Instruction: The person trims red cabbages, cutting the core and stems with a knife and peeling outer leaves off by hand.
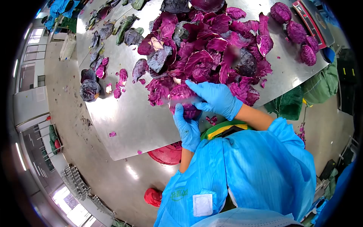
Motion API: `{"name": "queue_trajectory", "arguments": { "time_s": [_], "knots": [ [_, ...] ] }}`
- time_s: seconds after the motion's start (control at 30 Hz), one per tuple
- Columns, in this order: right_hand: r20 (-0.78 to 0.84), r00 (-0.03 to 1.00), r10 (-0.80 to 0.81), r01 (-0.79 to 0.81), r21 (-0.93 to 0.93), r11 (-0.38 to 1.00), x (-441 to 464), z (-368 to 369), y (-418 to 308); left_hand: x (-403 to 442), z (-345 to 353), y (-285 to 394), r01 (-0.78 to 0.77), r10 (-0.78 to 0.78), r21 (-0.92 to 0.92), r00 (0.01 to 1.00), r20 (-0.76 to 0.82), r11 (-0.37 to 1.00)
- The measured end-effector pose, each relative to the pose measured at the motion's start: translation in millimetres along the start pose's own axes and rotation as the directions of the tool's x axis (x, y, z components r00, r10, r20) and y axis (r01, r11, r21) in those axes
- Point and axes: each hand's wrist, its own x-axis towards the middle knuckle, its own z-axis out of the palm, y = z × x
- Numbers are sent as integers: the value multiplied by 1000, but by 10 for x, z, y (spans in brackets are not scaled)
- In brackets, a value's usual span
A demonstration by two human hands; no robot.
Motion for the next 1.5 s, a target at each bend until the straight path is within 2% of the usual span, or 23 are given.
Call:
{"name": "queue_trajectory", "arguments": {
  "time_s": [0.07, 0.17, 0.27, 0.37, 0.47, 0.57, 0.63, 0.7, 0.73, 0.77, 0.83, 0.9, 0.93, 1.03, 1.13, 1.23, 1.27, 1.3, 1.37, 1.4, 1.43, 1.47, 1.5],
  "knots": [
    [-18, 992, -127, 122, -161, 979, -4, 30, 28, 9, -87, -66, -42, 42, -10, 998, -48, 999],
    [-80, 975, -205, 184, -218, 959, -32, 152, 116, 85, -213, -94, -72, 76, 55, 994, -84, 996],
    [-248, 918, -308, 251, -236, 939, -12, 307, 189, 78, -157, -68, -67, 73, 65, 992, -98, 996],
    [-261, 901, -347, 295, -219, 930, -11, 306, 273, 80, -135, -62, -47, 48, 29, 997, -66, 998],
    [-312, 927, -207, 170, -142, 975, 101, 181, 352, 48, -14, 27, 9, -8, 91, 1000, -12, 996],
    [-424, 901, -96, 19, -183, 983, 193, 6, 673, -114, 76, 105, 114, -113, -8, 993, 37, 993],
    [-462, 869, 177, -196, 6, 981, 192, -257, 668, -91, 24, 86, 202, -190, -121, 976, 106, 972],
    [-444, 861, 246, -203, 143, 969, 216, -412, 450, -164, 90, 176, 342, -293, -262, 933, 210, 902],
    [-430, 899, 80, -88, 1, 996, 142, -350, 482, -153, 103, 177, 338, -279, -284, 933, 229, 897],
    [-325, 931, 169, -87, 254, 963, 65, -301, 361, -134, 136, 152, 336, -266, -305, 931, 251, 891],
    [27, 965, 259, -244, 443, 863, -40, -382, 8, -112, 174, 97, 266, -212, -268, 954, 214, 926],
    [-55, 990, 133, -118, 221, 968, -87, -151, -104, -85, 131, 30, 122, -108, -138, 988, 108, 983],
    [-2, 988, 156, -151, 248, 957, -103, -158, -112, -56, 100, 23, 122, -109, -164, 990, 86, 979],
    [-26, 994, 106, -96, 236, 967, -111, -100, -62, -79, 57, 41, 147, -137, -124, 987, 84, 981],
    [58, 996, 64, -69, 91, 994, -134, -175, -55, -91, 46, 18, 107, -104, -99, 994, 41, 989],
    [-223, 967, -122, 113, -54, 992, -212, 52, 315, -105, 111, 36, 119, -107, -155, 991, 84, 981],
    [-274, 957, -93, 51, -157, 986, -211, 17, 469, -97, 142, 58, 159, -153, -195, 987, 46, 968],
    [-327, 942, -71, -15, -253, 967, -153, -92, 589, -89, 111, 94, 296, -259, -321, 954, 153, 900],
    [-533, 845, 36, -190, -237, 953, 34, -479, 697, -73, 23, 202, 549, -391, -502, 833, 391, 668],
    [-554, 827, 90, -217, -167, 962, 45, -589, 648, -82, 22, 244, 555, -447, -517, 832, 329, 652],
    [-572, 808, 145, -242, -97, 965, 43, -641, 610, -69, -1, 241, 437, -369, -372, 897, 242, 819],
    [-512, 837, 191, -176, 79, 981, 24, -631, 590, -44, -45, 218, 303, -271, -196, 947, 172, 933],
    [-344, 917, 202, -113, 263, 958, 20, -662, 492, -23, -76, 192, 162, -160, -2, 979, 127, 987]
  ]
}}
